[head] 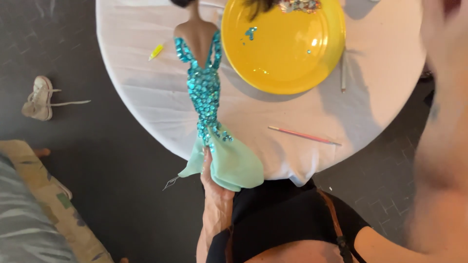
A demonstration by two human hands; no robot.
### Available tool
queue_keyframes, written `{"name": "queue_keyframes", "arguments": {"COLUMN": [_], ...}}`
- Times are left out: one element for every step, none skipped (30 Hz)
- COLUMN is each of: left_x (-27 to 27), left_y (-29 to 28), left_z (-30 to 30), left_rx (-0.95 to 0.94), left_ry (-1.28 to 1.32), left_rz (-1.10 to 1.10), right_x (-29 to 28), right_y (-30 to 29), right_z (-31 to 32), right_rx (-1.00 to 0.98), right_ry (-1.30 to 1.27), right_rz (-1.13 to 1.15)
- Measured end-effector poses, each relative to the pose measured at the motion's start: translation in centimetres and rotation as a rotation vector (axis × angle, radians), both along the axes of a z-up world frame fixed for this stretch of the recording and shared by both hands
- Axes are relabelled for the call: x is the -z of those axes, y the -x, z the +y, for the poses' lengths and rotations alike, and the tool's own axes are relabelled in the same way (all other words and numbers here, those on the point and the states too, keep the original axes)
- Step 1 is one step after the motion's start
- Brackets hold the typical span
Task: Decorating a doll's mermaid dress with sequins and glue using a brush and glue bottle.
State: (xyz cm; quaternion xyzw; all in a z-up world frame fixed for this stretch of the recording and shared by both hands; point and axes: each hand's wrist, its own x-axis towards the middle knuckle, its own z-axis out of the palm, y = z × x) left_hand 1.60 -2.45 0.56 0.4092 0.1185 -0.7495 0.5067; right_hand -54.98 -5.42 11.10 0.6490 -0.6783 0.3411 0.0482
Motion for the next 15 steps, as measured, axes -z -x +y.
{"name": "queue_keyframes", "arguments": {"left_x": [1.4,1.1,0.8,0.5,0.0,-0.4,-0.9,-0.5,0.0,0.3,0.0,-0.3,-0.7,-0.6,-0.5], "left_y": [-0.2,-0.4,-0.6,-0.6,-0.7,-0.9,-1.1,-1.3,-1.4,-1.5,-1.7,-1.6,-1.7,-1.7,-1.6], "left_z": [0.3,0.3,0.2,0.2,0.0,0.0,-0.1,-0.1,-0.1,0.0,-0.1,-0.1,-0.2,-0.2,-0.2], "left_rx": [-0.002,-0.002,0.013,0.035,0.04,0.056,0.072,0.077,0.072,0.067,0.071,0.078,0.085,0.079,0.074], "left_ry": [0.082,0.077,0.103,0.131,0.129,0.126,0.123,0.121,0.143,0.162,0.158,0.132,0.105,0.105,0.091], "left_rz": [-0.019,-0.022,-0.019,-0.012,-0.011,-0.024,-0.037,-0.037,-0.004,0.028,0.026,0.012,-0.002,-0.001,-0.018], "right_x": [-1.6,-2.3,-3.1,-4.1,-2.9,-1.8,-0.6,0.4,1.5,2.5,2.6,2.6,2.6,2.3,2.1], "right_y": [-6.1,-9.7,-13.2,-16.6,-17.5,-18.5,-19.4,-20.3,-21.1,-22.0,-22.7,-23.2,-23.7,-23.6,-23.5], "right_z": [0.2,1.5,2.9,4.5,5.5,6.6,7.7,8.0,8.2,8.4,8.5,8.3,8.1,8.1,8.2], "right_rx": [-0.01,-0.01,-0.098,-0.186,-0.18,-0.257,-0.335,-0.33,-0.337,-0.344,-0.339,-0.363,-0.386,-0.393,-0.38], "right_ry": [-0.005,-0.009,-0.16,-0.305,-0.307,-0.334,-0.36,-0.361,-0.327,-0.294,-0.298,-0.295,-0.293,-0.293,-0.383], "right_rz": [0.006,0.003,-0.077,-0.153,-0.153,-0.132,-0.111,-0.112,0.015,0.141,0.138,0.082,0.026,0.028,0.066]}}
